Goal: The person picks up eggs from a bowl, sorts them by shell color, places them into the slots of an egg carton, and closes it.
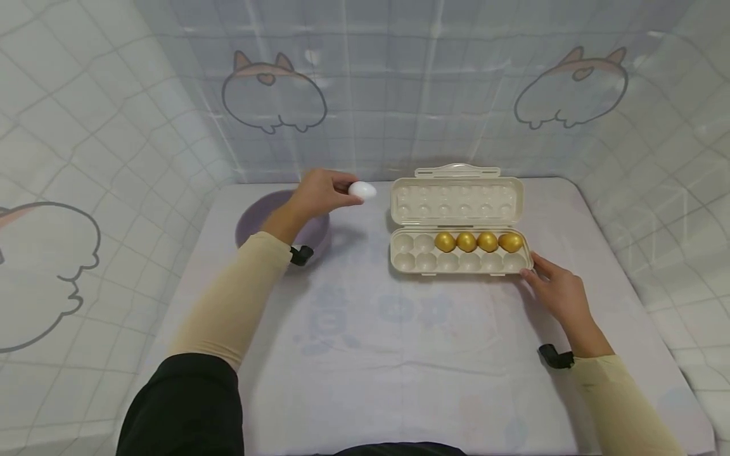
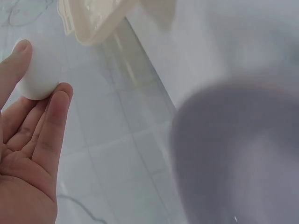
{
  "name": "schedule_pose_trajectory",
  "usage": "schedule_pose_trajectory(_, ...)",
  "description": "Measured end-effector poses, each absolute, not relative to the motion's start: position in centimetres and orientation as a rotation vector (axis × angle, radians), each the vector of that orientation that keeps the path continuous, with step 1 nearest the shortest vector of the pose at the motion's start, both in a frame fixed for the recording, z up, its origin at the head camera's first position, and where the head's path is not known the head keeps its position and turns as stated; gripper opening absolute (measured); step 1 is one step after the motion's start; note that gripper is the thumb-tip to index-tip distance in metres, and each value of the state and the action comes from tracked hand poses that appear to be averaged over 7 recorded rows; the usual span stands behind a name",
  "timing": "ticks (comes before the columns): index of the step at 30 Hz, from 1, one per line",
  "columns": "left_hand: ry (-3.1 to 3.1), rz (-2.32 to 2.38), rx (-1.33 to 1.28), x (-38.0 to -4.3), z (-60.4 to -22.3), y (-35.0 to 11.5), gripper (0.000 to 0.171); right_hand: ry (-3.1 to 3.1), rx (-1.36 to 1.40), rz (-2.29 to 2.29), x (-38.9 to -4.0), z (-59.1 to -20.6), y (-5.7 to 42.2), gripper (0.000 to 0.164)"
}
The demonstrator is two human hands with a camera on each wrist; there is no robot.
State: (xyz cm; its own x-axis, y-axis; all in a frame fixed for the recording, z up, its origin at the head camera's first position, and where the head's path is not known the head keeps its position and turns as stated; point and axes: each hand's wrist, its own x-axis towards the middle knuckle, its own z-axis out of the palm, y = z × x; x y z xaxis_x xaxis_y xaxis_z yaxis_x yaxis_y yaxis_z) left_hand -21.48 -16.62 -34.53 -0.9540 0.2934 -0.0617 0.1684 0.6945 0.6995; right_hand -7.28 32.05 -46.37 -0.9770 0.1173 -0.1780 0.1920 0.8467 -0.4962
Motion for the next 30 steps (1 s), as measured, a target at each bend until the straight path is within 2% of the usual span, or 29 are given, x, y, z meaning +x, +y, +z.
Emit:
schedule_pose_trajectory(7, 2.700, 1.104, 0.499, -22.0, -35.1, -13.7, 0.047, 2.884, 0.241, -0.800, -7.4, -46.4, 32.0, 0.072)
schedule_pose_trajectory(16, 2.580, 1.227, 0.508, -22.0, -35.9, -9.9, 0.054, 2.882, 0.252, -0.798, -7.3, -46.6, 32.0, 0.072)
schedule_pose_trajectory(30, 2.621, 1.080, 0.855, -22.0, -37.8, -3.1, 0.036, 2.896, 0.257, -0.822, -7.5, -46.5, 32.1, 0.071)
